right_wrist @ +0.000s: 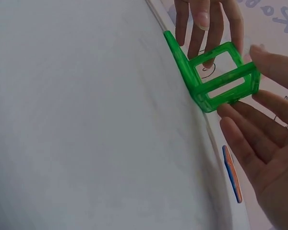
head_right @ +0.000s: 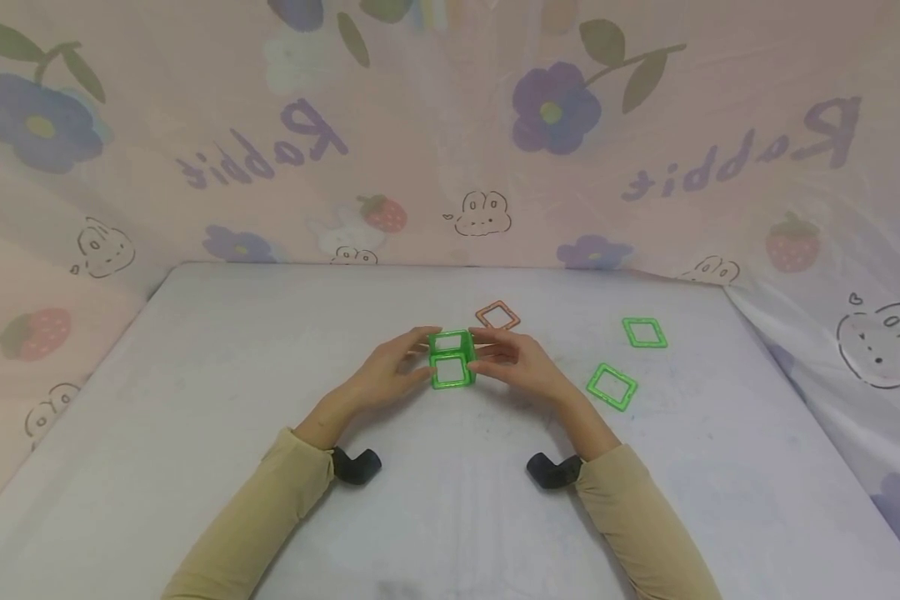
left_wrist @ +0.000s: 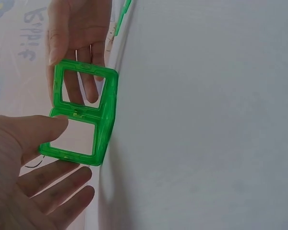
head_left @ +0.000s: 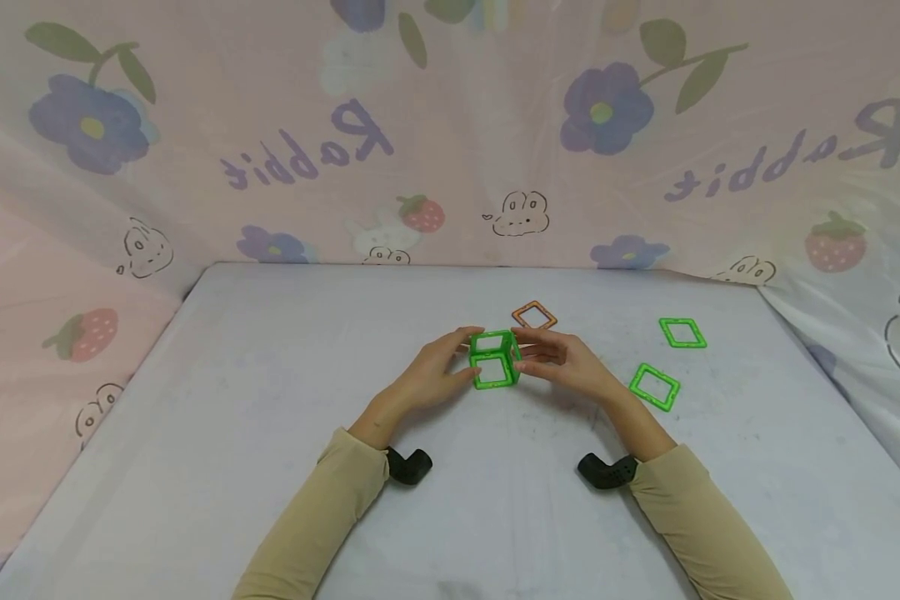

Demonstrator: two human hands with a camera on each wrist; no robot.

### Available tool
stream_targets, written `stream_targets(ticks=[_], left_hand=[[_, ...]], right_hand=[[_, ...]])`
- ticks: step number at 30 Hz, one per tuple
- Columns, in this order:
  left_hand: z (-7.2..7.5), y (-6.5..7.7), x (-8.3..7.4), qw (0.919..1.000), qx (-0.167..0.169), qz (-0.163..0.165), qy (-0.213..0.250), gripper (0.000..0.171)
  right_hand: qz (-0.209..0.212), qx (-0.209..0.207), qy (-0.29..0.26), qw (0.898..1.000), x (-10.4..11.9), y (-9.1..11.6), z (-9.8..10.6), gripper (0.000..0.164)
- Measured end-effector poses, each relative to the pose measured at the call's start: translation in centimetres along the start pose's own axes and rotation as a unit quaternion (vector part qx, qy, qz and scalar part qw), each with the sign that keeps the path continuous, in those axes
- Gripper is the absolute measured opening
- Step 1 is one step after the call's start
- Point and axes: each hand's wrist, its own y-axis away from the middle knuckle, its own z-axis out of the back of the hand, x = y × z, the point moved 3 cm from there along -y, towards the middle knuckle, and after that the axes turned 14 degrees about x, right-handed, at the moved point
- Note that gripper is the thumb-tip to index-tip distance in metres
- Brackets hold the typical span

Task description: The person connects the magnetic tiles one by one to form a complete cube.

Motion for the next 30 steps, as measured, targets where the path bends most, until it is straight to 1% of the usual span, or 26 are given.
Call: stream_targets(ticks=[6,10,14,16,19,25,30], left_hand=[[0.21,0.08,-0.25,0.9998,-0.011,-0.008,0.015,0.046],[0.22,0.13,-0.17,0.9995,-0.016,0.001,0.027,0.042],[0.18,0.14,0.02,0.9995,-0.018,0.016,0.023,0.038],[0.19,0.17,0.07,0.9994,-0.019,0.017,0.022,0.036],[0.25,0.24,0.06,0.9994,-0.022,0.008,0.025,0.035],[0.37,0.45,-0.02,0.9994,-0.028,0.010,0.019,0.036],[0.43,0.57,-0.25,0.9994,-0.031,0.002,0.014,0.035]], right_hand=[[0.011,0.001,0.011,1.000,-0.13,-0.15,0.04,0.051],[0.019,-0.003,0.016,1.000,-0.22,-0.19,0.13,0.046],[0.024,-0.014,0.022,0.999,-0.38,-0.18,0.26,0.042],[0.025,-0.022,0.025,0.999,-0.44,-0.18,0.31,0.040],[0.023,-0.033,0.022,0.999,-0.48,-0.20,0.38,0.037],[0.010,-0.058,0.006,0.998,-0.52,-0.19,0.47,0.032],[0.002,-0.077,-0.003,0.997,-0.60,-0.09,0.55,0.029]])
